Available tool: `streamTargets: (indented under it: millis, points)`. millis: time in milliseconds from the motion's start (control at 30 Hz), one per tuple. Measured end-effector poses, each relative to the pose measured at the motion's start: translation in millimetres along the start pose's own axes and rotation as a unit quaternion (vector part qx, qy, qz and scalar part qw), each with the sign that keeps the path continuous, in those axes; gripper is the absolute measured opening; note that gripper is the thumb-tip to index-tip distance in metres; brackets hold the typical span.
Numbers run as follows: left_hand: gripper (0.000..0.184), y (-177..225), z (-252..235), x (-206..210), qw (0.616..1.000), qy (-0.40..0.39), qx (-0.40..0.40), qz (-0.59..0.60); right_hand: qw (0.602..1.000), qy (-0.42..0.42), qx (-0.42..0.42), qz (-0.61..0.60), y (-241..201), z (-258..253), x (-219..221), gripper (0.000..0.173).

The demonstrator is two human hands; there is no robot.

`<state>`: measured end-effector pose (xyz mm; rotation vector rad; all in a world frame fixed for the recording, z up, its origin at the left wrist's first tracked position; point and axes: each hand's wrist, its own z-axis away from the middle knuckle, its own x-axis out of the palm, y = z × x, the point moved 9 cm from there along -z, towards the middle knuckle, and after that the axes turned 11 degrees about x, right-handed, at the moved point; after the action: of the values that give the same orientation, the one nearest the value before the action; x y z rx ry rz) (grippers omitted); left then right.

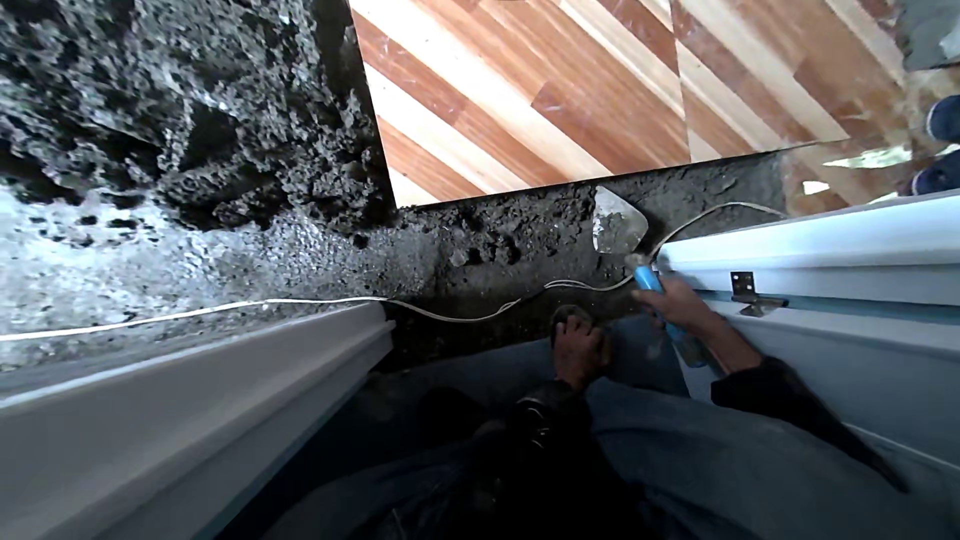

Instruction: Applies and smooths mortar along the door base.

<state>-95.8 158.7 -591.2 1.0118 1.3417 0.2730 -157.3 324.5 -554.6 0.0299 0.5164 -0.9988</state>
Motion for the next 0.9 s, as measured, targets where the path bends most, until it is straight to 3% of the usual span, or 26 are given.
streamTargets:
  millis: [233, 333, 633, 900]
  points:
    - [0.026, -0.1, -0.6, 1.2, 1.000, -0.017, -0.008, 0.011, 0.992, 0.017, -0.030, 0.120, -31.5, 2.5, 15.9, 0.036]
    - [0.027, -0.9, -1.0, 1.8, 1.000, -0.016, -0.008, 0.011, 0.990, -0.027, -0.026, 0.139, -29.0, -0.7, 29.7, 0.038]
    - [0.025, -2.4, -0.9, 3.1, 0.999, -0.019, -0.010, 0.025, 0.987, -0.149, -0.050, -0.029, -16.9, 0.0, 75.6, 0.023]
    - [0.024, -0.1, -0.8, -2.2, 1.000, 0.019, -0.005, 0.024, 0.981, -0.141, -0.118, 0.061, -55.4, -25.9, 92.1, 0.029]
